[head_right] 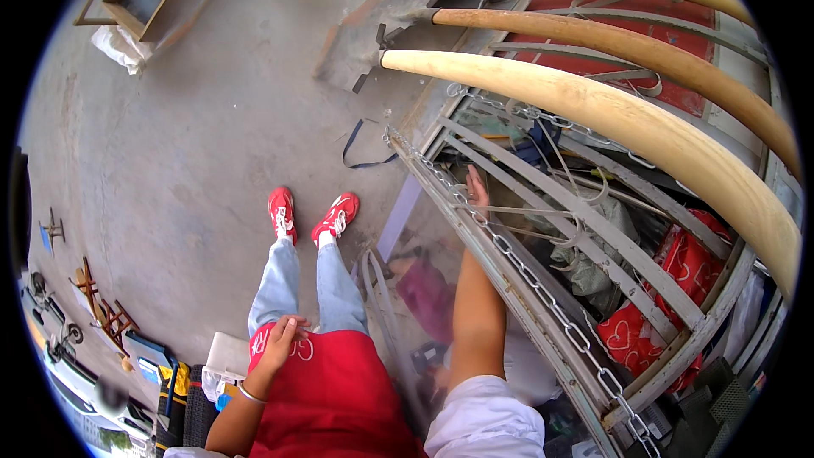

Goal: The person sits on the floor and assembles white plastic pipe fittings by hand, connecting them into small clusters. They then use a black strap to bundle the assembled pieces together. The person briefly stands to move a box outside before returning to the floor to continue the assembly.

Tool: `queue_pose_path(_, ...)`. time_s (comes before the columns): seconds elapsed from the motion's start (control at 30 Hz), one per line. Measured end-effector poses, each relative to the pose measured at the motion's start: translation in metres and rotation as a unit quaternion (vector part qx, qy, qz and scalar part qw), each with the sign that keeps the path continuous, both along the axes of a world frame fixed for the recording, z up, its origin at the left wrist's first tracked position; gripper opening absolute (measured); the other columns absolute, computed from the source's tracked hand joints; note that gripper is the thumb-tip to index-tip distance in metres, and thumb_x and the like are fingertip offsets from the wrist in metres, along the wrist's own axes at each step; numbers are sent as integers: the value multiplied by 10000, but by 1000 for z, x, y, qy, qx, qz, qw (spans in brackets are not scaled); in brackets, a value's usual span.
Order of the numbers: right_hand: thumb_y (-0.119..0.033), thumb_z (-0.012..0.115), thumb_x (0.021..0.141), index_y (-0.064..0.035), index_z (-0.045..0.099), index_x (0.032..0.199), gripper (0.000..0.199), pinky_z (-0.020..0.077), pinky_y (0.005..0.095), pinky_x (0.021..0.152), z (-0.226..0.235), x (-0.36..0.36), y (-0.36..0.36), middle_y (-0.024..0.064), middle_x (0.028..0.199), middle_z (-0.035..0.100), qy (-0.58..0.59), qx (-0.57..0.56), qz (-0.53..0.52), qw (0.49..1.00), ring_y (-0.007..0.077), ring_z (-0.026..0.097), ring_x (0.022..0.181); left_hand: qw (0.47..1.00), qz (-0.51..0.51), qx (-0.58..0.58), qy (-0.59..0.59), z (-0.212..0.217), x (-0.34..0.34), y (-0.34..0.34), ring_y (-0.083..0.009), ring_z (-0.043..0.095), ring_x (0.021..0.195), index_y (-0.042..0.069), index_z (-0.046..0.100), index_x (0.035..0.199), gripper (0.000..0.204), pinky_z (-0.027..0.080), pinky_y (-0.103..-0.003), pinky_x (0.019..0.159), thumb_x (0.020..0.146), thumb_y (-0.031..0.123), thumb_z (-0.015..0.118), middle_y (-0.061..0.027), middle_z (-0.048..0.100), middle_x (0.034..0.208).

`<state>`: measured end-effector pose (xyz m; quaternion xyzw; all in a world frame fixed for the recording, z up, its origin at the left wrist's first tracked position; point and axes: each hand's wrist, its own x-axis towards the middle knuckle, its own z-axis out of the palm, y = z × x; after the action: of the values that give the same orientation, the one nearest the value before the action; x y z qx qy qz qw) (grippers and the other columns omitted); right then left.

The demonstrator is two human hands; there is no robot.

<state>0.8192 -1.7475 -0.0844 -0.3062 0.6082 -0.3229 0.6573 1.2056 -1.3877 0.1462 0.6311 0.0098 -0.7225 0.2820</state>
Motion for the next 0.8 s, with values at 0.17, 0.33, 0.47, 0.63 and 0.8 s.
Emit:
queue_pose_path(0.17, -241, 509, 928, -60, 590, 1176, 317, 356, 406, 1058, 89, 52, 55, 65, 1229, 593, -188, 82, -244, 948, 227, 504, 1187, 999, 34, 19, -2, 1, -20, -12, -146, 592, 813, 2, 553, 1117, 351, 480, -273, 753, 1009, 310, 424, -108, 635, 1050)
queue_pose_path(0.33, -158, 586, 886, -33, 568, 1139, 283, 397, 295, 1002, 155, 75, 92, 75, 1174, 581, -156, 103, -418, 889, 205, 552, 1056, 1000, 20, -1, -7, 4, -17, -26, -139, 591, 797, -9, 550, 1111, 330, 479, -269, 756, 1006, 285, 444, -109, 641, 1026)
queue_pose_path(0.47, -22, 634, 839, -54, 572, 1049, 221, 417, 257, 879, 169, 56, 143, 32, 1025, 559, 60, 7, -132, 989, 134, 526, 931, 1000, -1, -21, -9, 4, -16, -36, -133, 582, 805, -15, 547, 1107, 323, 477, -269, 757, 998, 278, 468, -113, 643, 1018)
queue_pose_path(0.63, -27, 626, 849, -21, 597, 952, 107, 471, 264, 764, 247, 105, 294, 20, 879, 620, 76, 224, 300, 924, 104, 583, 839, 993, -116, -37, -3, -15, -53, -23, -125, 570, 813, -5, 537, 1122, 384, 478, -268, 742, 987, 350, 481, -107, 632, 1031)
queue_pose_path(0.8, -37, 629, 775, -3, 628, 934, 163, 498, 320, 728, 330, 218, 400, 84, 854, 663, -104, 156, 670, 718, 174, 620, 779, 947, -14, 113, 300, 38, -74, -98, -73, 506, 679, 46, 582, 1001, 376, 427, -232, 585, 992, 402, 458, -39, 607, 834)
